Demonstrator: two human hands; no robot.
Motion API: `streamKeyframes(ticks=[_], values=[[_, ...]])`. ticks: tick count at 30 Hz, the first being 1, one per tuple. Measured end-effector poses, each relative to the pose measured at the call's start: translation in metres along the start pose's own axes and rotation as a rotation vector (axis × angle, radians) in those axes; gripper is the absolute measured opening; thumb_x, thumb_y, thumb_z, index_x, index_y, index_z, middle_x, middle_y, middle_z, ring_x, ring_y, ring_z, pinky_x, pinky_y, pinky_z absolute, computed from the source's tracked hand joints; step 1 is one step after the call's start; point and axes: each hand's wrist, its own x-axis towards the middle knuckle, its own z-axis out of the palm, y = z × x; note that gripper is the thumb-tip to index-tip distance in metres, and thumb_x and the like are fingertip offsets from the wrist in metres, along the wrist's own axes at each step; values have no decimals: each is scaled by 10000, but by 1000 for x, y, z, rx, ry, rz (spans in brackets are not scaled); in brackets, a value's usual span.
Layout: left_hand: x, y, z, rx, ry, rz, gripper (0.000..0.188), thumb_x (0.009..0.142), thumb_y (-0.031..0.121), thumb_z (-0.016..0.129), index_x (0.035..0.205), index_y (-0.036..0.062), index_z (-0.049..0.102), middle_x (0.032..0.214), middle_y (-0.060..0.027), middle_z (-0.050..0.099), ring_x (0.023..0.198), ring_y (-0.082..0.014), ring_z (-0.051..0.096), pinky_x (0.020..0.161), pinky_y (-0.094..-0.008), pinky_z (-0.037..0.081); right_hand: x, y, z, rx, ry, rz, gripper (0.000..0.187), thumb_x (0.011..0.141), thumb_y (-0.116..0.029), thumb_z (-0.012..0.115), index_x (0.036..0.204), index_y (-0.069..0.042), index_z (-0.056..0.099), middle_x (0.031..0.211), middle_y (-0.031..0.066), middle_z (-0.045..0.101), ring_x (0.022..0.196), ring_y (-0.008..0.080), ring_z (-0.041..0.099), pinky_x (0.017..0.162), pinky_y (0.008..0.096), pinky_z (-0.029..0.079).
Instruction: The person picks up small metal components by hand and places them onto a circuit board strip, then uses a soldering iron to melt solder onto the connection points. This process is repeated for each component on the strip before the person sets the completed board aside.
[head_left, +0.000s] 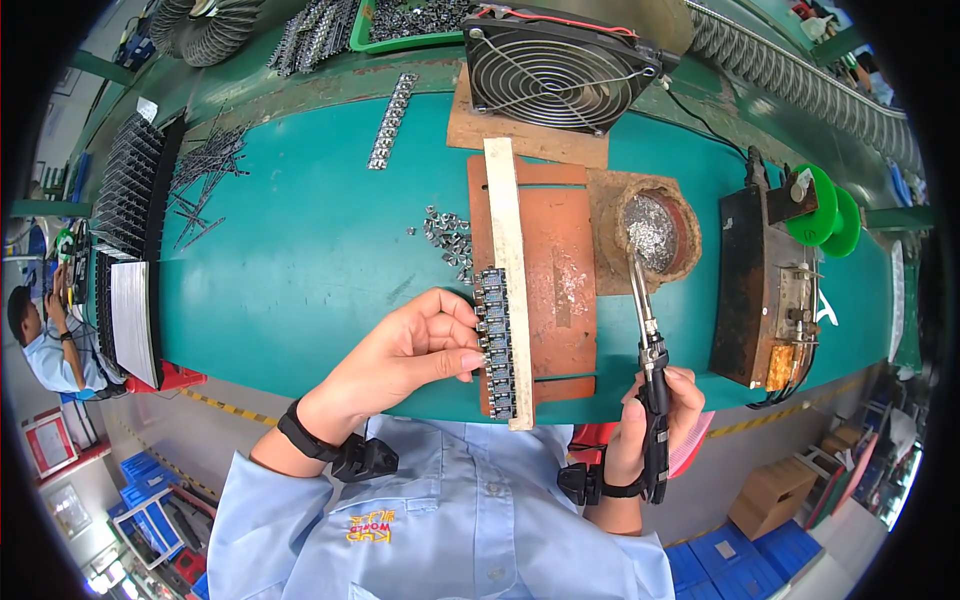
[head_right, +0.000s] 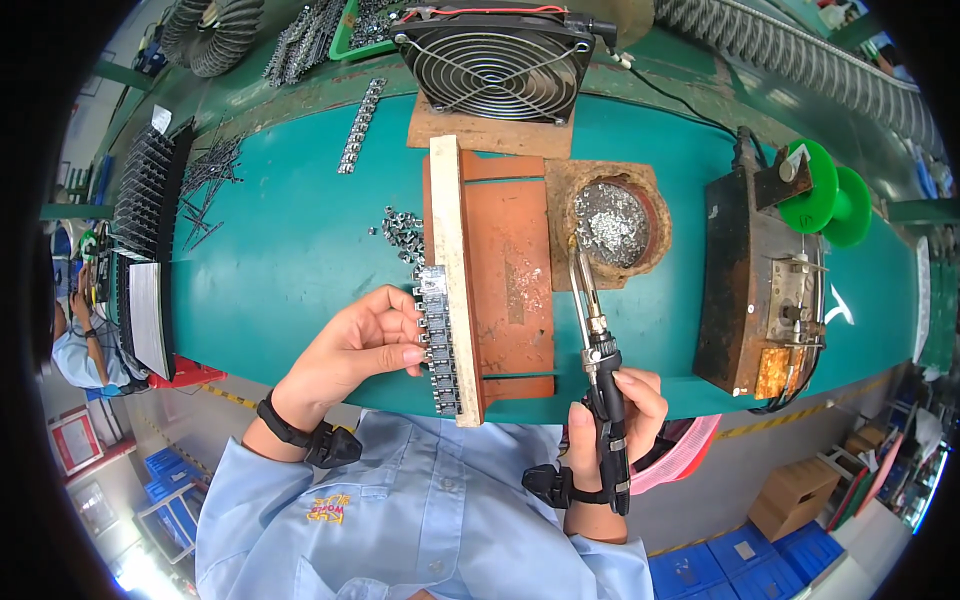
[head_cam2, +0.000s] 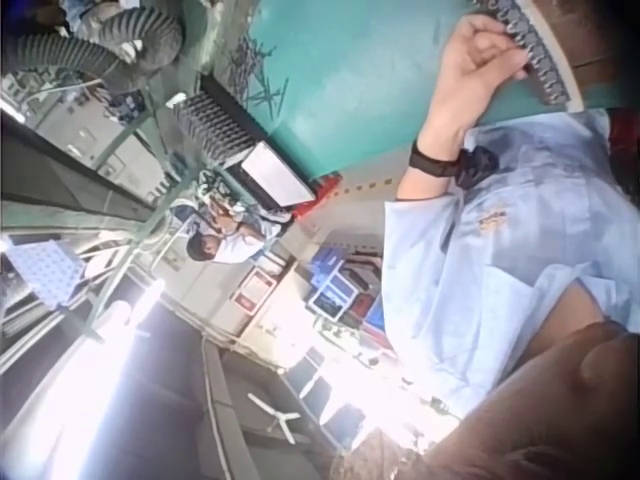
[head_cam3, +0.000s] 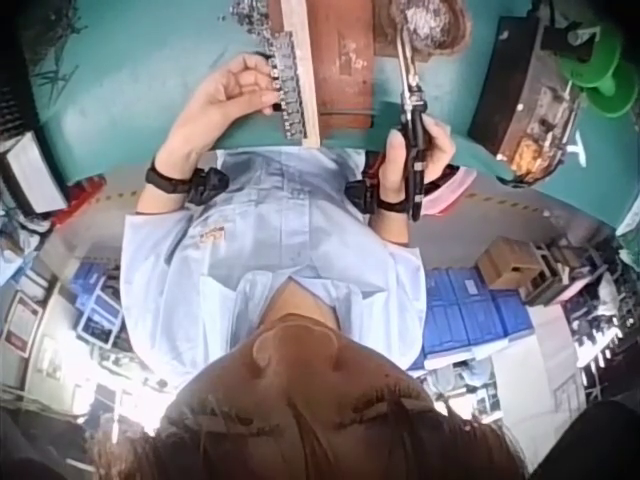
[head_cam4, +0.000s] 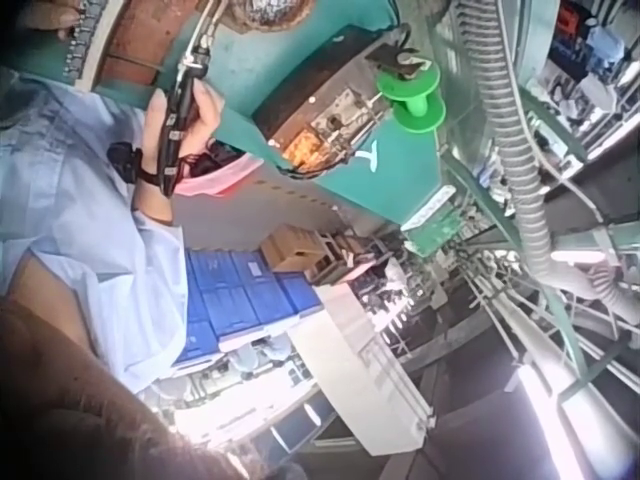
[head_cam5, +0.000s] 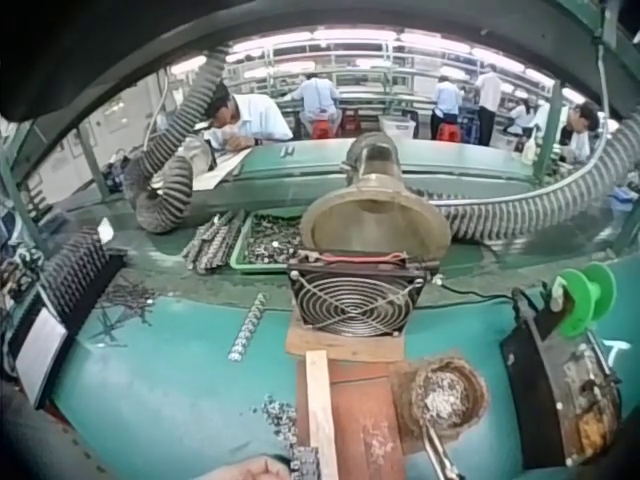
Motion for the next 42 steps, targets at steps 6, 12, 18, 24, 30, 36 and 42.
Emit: streamKeyframes(ticks=[6,12,18,24,30,36,42], values=[[0,1,1,-1,-7,-4,243,813,-6,575,1004,24,428,823,-33,561,756,-94,545,692,-218,441,0,0,0,-11,-6,-3,399,747,-208,622,1052,-39,427,909,86,415,695,133,447,541,205,370],[0,-1,0,-13,-5,1,256,811,-3,580,1016,21,428,833,-38,567,769,-97,549,705,-216,442,-2,0,-3,-4,-22,5,425,744,-246,633,1054,-41,427,892,85,415,663,133,442,532,206,360],[2,-2,-1,-23,-9,-1,259,791,-14,590,1000,32,444,829,-36,569,731,-101,555,690,-218,443,-14,-11,-16,4,-47,6,453,744,-344,645,1019,-53,434,823,70,427,614,127,423,561,236,353],[1,-2,-4,-36,-10,-12,267,794,-11,590,1012,28,441,822,-37,574,746,-101,556,698,-219,445,-18,-18,-31,37,-247,-211,460,734,-361,663,998,-61,435,748,57,464,589,148,431,583,296,363],[2,-3,-6,-44,-42,-11,259,800,-3,592,1003,23,432,828,-47,583,757,-107,563,703,-225,451,-12,-38,-27,8,-447,-216,386,615,-232,759,894,-68,548,713,97,558,583,228,507,569,333,417],[2,-5,-6,-71,-35,9,249,799,7,599,984,26,433,815,-48,583,749,-106,563,690,-228,453,-3,-45,-18,-25,-543,-204,353,612,-194,753,877,-65,558,702,99,563,568,234,518,559,332,424],[2,-5,-5,-73,-20,4,238,800,17,602,972,29,436,797,-47,585,738,-105,564,682,-228,456,-2,-45,-14,-58,-539,-179,340,618,-185,743,873,-55,560,687,97,560,567,233,524,564,329,431]])
